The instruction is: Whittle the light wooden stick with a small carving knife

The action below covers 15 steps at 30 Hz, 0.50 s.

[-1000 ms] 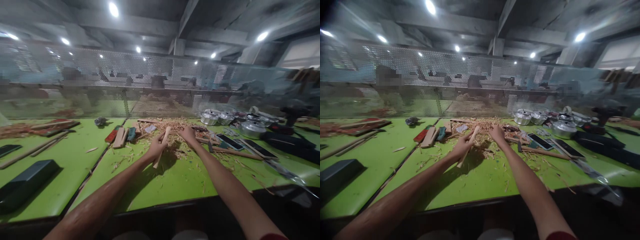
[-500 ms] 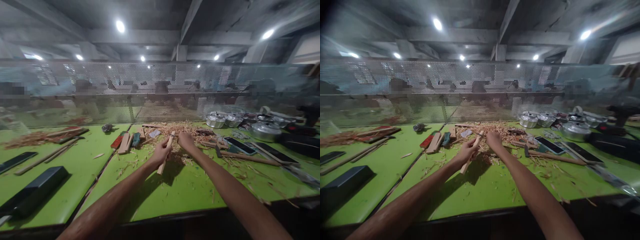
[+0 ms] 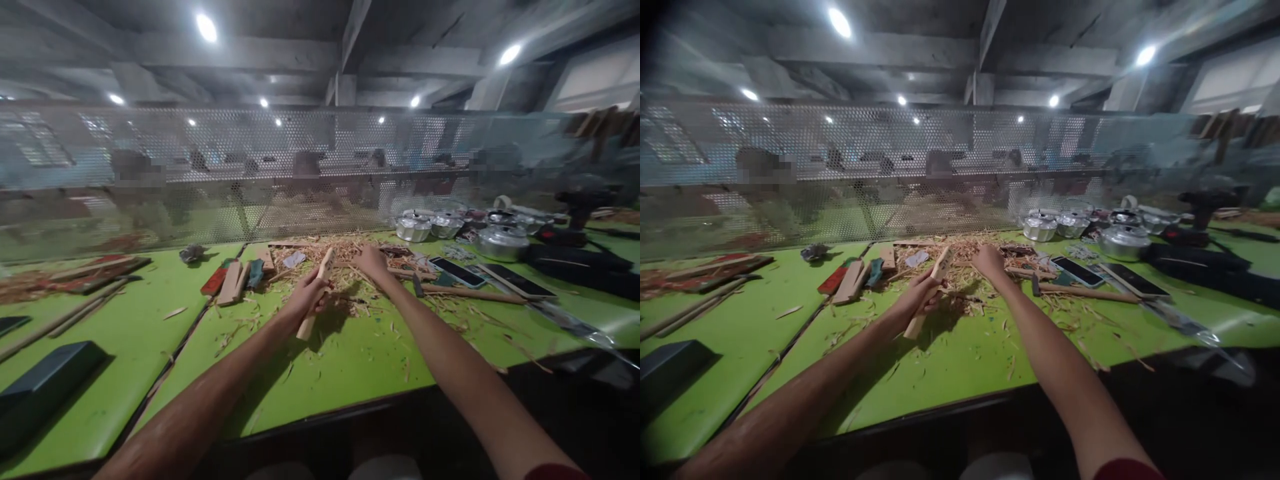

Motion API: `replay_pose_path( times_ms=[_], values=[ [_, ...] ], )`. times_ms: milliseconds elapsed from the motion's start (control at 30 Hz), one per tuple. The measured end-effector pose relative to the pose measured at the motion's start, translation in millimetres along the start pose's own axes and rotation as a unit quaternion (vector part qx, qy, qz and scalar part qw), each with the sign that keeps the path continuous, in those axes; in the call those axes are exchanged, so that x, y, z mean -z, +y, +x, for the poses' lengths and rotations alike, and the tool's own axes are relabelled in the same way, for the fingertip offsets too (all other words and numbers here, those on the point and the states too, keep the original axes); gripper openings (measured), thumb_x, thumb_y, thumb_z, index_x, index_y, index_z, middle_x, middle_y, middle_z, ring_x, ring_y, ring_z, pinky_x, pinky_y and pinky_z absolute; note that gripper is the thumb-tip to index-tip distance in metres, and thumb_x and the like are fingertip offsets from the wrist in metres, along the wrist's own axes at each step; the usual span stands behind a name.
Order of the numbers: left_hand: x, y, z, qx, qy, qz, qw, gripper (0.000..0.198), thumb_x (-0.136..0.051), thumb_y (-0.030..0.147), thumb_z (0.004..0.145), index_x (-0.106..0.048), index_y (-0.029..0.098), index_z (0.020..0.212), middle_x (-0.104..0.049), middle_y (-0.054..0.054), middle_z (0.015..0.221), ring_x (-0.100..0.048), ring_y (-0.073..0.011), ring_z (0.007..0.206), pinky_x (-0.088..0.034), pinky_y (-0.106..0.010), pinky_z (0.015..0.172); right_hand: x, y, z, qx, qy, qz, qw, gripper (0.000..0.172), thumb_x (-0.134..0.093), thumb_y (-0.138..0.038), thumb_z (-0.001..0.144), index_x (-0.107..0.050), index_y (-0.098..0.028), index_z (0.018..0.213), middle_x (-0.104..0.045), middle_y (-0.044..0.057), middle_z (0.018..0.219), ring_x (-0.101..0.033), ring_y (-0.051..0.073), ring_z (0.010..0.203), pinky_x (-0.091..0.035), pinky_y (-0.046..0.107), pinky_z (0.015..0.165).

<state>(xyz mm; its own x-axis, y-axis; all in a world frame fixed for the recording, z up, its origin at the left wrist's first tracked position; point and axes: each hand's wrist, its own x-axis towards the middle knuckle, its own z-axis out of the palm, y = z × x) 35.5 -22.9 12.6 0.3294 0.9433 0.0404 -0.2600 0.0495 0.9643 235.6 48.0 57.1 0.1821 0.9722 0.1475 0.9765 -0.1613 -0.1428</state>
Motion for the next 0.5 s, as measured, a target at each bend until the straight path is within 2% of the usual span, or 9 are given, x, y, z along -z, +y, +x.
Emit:
replay_pose_path(
  times_ms=[100, 167, 333, 500],
  values=[
    [0.6, -2, 3, 0.006, 0.014, -0.030, 0.999, 0.043, -0.067, 0.020, 0.079, -0.060, 0.018, 0.121, -0.062, 0.000, 0.079, -0.046, -0.0056, 0.045, -0.030, -0.018, 0.039, -3, -17, -10, 0.098, 0.008, -0.013, 0.995, 0.038, -0.049, -0.027, 0.103, -0.078, -0.011, 0.120, -0.077, 0.019, 0.115, -0.073, 0.024, 0.109, -0.051, 0.023, 0.085],
    [-0.9, -2, 3, -0.001, 0.020, -0.010, 1.000, 0.041, -0.066, 0.021, 0.078, -0.060, 0.018, 0.118, -0.058, 0.003, 0.071, -0.045, -0.0061, 0.043, -0.029, -0.018, 0.038, -6, -28, -17, 0.140, -0.002, -0.026, 0.990, 0.035, -0.053, -0.026, 0.100, -0.080, -0.011, 0.117, -0.078, 0.019, 0.111, -0.074, 0.026, 0.107, -0.052, 0.026, 0.086],
    [-3.9, -5, 2, -0.045, 0.034, 0.075, 0.996, 0.035, -0.064, 0.024, 0.079, -0.061, 0.017, 0.114, -0.042, 0.011, 0.055, -0.038, -0.0069, 0.038, -0.027, -0.018, 0.037, -11, -40, -25, 0.145, 0.000, -0.038, 0.989, 0.031, -0.058, -0.018, 0.095, -0.081, -0.009, 0.114, -0.078, 0.022, 0.111, -0.074, 0.029, 0.109, -0.054, 0.029, 0.091],
    [-5.8, -10, -1, -0.065, 0.018, 0.136, 0.988, 0.054, -0.061, 0.023, 0.085, -0.059, 0.015, 0.138, -0.046, 0.010, 0.055, -0.038, -0.0076, 0.040, -0.032, -0.018, 0.040, -9, -32, -22, 0.116, 0.022, -0.053, 0.992, 0.037, -0.048, -0.014, 0.100, -0.077, -0.004, 0.121, -0.075, 0.025, 0.116, -0.072, 0.030, 0.114, -0.054, 0.031, 0.095]
  ],
)
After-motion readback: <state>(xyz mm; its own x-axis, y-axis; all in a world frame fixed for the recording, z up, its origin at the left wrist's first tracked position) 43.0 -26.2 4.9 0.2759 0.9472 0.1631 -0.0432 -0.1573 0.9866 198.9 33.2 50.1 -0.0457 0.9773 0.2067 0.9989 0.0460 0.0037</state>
